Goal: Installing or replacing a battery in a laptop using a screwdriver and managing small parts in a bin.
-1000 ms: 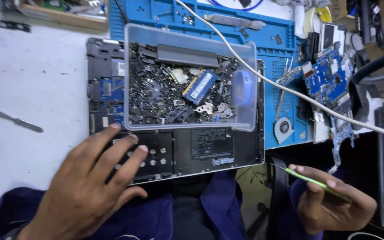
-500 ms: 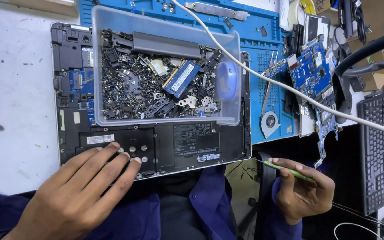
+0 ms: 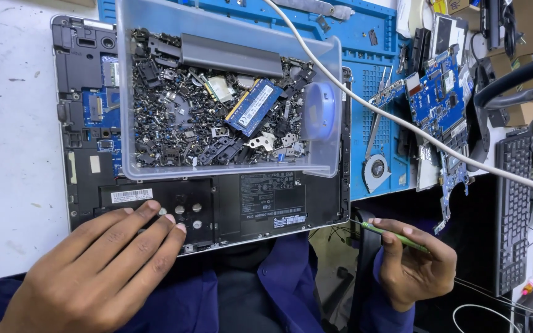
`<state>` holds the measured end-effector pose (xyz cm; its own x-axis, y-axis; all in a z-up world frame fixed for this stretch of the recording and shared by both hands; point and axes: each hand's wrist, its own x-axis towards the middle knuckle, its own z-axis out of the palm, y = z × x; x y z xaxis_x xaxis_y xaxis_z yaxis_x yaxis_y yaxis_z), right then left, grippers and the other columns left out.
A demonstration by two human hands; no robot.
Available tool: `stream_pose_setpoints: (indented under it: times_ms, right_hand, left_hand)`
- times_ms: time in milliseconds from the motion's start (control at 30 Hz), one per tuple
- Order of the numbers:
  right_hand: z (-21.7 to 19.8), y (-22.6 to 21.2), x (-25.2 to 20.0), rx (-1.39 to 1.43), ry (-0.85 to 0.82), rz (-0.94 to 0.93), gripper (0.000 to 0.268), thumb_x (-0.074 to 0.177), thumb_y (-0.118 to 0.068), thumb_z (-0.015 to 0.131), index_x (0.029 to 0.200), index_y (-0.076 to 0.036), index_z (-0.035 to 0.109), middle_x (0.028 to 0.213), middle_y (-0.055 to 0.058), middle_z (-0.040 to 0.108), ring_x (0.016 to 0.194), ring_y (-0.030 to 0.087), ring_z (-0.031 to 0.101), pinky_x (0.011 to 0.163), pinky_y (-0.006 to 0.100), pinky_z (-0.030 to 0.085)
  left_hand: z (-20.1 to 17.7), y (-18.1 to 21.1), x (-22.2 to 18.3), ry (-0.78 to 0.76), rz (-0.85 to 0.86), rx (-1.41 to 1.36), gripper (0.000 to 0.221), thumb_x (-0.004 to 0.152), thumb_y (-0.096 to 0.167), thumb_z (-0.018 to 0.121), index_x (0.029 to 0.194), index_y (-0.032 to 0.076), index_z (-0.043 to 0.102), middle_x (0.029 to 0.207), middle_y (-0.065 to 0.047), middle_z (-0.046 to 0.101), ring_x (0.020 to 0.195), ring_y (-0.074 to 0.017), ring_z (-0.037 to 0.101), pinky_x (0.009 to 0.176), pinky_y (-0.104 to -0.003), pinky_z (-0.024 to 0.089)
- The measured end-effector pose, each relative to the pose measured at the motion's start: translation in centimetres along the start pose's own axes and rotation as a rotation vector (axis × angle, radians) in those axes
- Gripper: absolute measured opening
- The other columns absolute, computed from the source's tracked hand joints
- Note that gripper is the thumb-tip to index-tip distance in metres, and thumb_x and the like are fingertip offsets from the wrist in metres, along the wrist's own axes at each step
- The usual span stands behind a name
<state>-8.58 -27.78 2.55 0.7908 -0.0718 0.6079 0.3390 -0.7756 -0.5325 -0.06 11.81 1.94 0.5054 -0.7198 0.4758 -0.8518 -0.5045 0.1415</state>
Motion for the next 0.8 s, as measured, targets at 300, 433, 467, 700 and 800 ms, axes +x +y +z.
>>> stream_pose_setpoints:
  times_ms: [300, 433, 467, 700, 800]
  right_hand:
    - [-0.16, 0.24, -0.20, -0.007, -0.015, -0.014, 0.027, 0.097, 0.003, 0.068, 0.112, 0.004, 0.045, 0.087, 0.029, 0.064, 0.077, 0.041, 0.076, 0.070, 0.043, 0.071]
    - [-0.33, 0.67, -0.44, -0.028, -0.020, -0.048, 0.028, 0.097, 0.002, 0.069, 0.113, 0.004, 0.047, 0.088, 0.027, 0.064, 0.077, 0.040, 0.076, 0.068, 0.043, 0.071]
    - [-0.30, 0.55, -0.41, -0.029, -0.020, -0.047, 0.028, 0.097, 0.002, 0.069, 0.113, 0.004, 0.047, 0.088, 0.027, 0.064, 0.077, 0.040, 0.076, 0.068, 0.043, 0.071]
    - [-0.16, -0.05, -0.02, 0.048, -0.053, 0.046, 0.022, 0.102, 0.003, 0.062, 0.116, 0.002, 0.045, 0.091, 0.028, 0.066, 0.081, 0.037, 0.076, 0.075, 0.039, 0.070]
    - [-0.42, 0.05, 0.01, 0.065, -0.081, 0.071, 0.020, 0.104, 0.002, 0.059, 0.117, 0.000, 0.044, 0.092, 0.028, 0.066, 0.083, 0.035, 0.076, 0.077, 0.038, 0.070]
  left_hand:
    - [-0.08, 0.02, 0.08, -0.010, -0.005, 0.001, 0.011, 0.096, 0.008, 0.070, 0.106, 0.007, 0.074, 0.104, -0.011, 0.075, 0.098, -0.0284, 0.074, 0.087, -0.042, 0.060]
    - [-0.06, 0.05, 0.02, -0.020, -0.015, -0.014, 0.012, 0.095, 0.009, 0.072, 0.107, 0.007, 0.074, 0.104, -0.011, 0.075, 0.098, -0.0280, 0.074, 0.087, -0.043, 0.060]
    - [-0.08, 0.01, 0.11, -0.020, -0.015, -0.015, 0.012, 0.095, 0.009, 0.072, 0.107, 0.007, 0.074, 0.104, -0.011, 0.075, 0.098, -0.0280, 0.074, 0.087, -0.043, 0.060]
    - [-0.13, -0.01, 0.25, -0.010, -0.016, -0.020, 0.010, 0.095, 0.008, 0.072, 0.105, 0.008, 0.075, 0.102, -0.010, 0.075, 0.097, -0.0281, 0.074, 0.087, -0.042, 0.060]
    - [-0.17, -0.04, 0.39, 0.001, -0.015, -0.017, 0.008, 0.096, 0.008, 0.072, 0.103, 0.007, 0.075, 0.100, -0.010, 0.075, 0.096, -0.0277, 0.074, 0.086, -0.041, 0.060]
